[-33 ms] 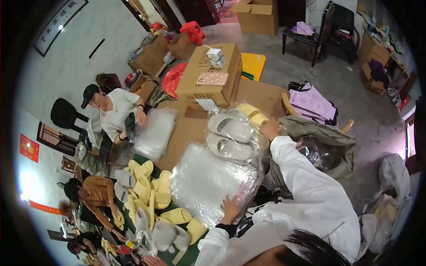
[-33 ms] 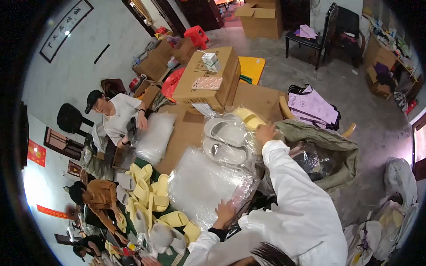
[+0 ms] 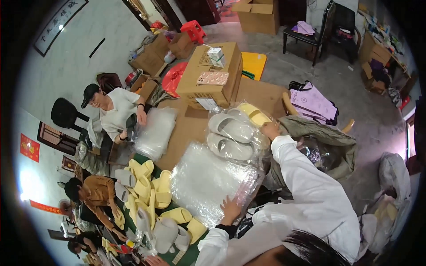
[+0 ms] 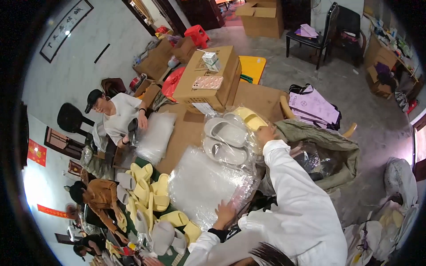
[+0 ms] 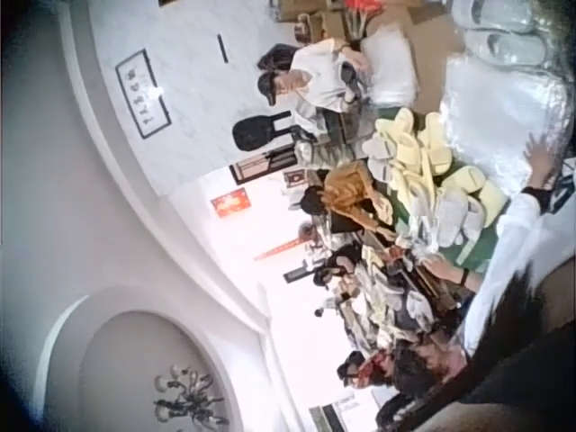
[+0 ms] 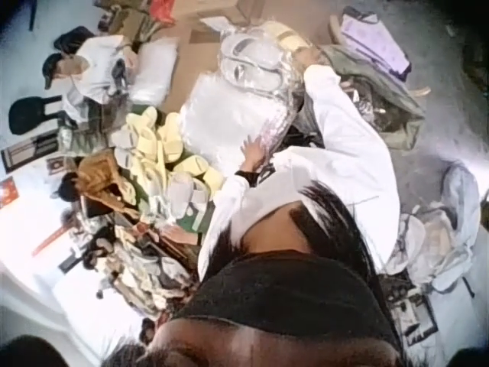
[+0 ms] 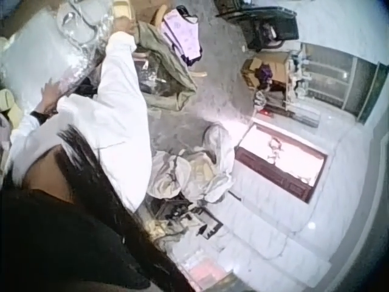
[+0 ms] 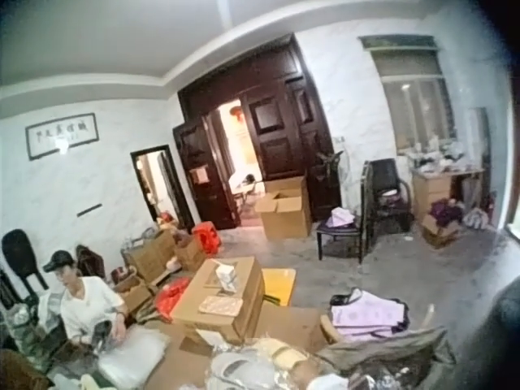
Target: The recorder is shown packing finished slippers into bags in a footwear manufacturing setting.
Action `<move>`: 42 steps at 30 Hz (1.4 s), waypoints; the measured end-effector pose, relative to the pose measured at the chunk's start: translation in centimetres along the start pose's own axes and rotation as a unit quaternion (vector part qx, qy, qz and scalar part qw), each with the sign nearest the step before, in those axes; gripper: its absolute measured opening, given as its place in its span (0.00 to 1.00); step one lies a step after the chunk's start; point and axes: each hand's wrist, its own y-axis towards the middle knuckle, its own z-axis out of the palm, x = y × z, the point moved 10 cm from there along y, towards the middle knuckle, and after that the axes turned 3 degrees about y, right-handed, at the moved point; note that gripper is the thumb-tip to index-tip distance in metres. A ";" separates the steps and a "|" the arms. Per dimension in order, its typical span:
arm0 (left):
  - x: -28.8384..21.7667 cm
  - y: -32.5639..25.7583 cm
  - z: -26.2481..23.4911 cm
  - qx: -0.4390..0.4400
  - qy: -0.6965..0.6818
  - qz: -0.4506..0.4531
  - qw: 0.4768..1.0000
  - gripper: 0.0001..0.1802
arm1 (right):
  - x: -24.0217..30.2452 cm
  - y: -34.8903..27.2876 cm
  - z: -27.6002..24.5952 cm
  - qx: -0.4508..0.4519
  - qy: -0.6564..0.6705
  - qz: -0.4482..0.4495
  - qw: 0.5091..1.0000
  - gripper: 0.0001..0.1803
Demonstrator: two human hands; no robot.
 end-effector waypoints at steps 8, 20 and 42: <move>0.6 -1.4 -0.4 -0.086 0.013 0.000 0.996 0.25 | 1.4 -1.2 2.8 -0.032 0.235 -0.017 0.971 0.22; 2.5 -3.4 -0.3 -0.120 0.040 0.013 0.992 0.25 | 1.0 -3.3 4.1 0.076 0.278 -0.067 0.955 0.30; 8.1 -8.1 5.5 -0.202 -0.178 -0.042 0.962 0.19 | 1.9 -3.5 13.4 0.350 0.457 0.012 0.818 0.21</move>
